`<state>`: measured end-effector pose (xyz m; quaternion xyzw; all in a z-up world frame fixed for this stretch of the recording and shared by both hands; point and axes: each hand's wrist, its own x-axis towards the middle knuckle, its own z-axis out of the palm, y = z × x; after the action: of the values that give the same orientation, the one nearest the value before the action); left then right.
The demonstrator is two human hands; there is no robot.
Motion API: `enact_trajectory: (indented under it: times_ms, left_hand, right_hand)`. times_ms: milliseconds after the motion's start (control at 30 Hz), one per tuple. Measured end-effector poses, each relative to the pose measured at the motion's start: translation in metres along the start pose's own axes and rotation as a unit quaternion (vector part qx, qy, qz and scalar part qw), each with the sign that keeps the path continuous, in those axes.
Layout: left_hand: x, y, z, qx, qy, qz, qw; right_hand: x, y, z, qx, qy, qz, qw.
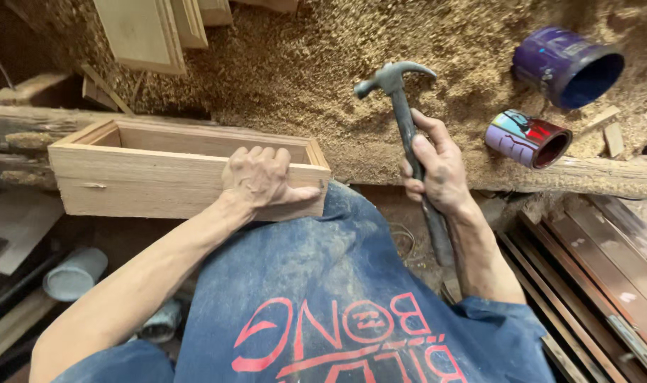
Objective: The person assembles a wooden box by hammering nails into wooden planks and arranging the sections. They use a hammer to drive nails into the boards, pick up small nails from a container, and fit the sides of the box together.
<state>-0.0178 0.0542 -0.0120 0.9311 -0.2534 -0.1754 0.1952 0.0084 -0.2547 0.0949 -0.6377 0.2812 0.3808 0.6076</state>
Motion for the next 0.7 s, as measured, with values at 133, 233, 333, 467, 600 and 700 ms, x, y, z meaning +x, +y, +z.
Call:
enact_trajectory:
  times_ms: [133,233,333,467,600,700]
  left_hand:
    - [0.0,0.002,-0.004,-0.029,0.024,-0.008,0.999]
    - [0.001,0.002,-0.003,-0.05,0.023,-0.01,0.998]
    - [0.002,-0.002,0.001,-0.025,0.061,0.009,0.998]
    - [0.001,0.001,0.001,0.01,-0.07,-0.015,0.997]
    - [0.004,-0.01,0.015,0.005,0.127,0.046,0.991]
    - [0.009,-0.015,0.026,0.024,0.122,0.057,0.991]
  right_hand:
    - [0.015,-0.011,0.006,-0.146,-0.113,0.131,0.974]
    - [0.019,-0.027,-0.001,-0.146,-0.034,0.143,0.978]
    - [0.02,-0.016,0.001,-0.131,-0.005,0.082,0.988]
    - [-0.002,0.015,0.008,-0.115,-0.107,0.131,0.979]
    - [-0.011,0.057,0.018,-0.067,0.013,-0.035,0.997]
    - [-0.028,0.094,0.024,-0.077,0.059,-0.114,0.989]
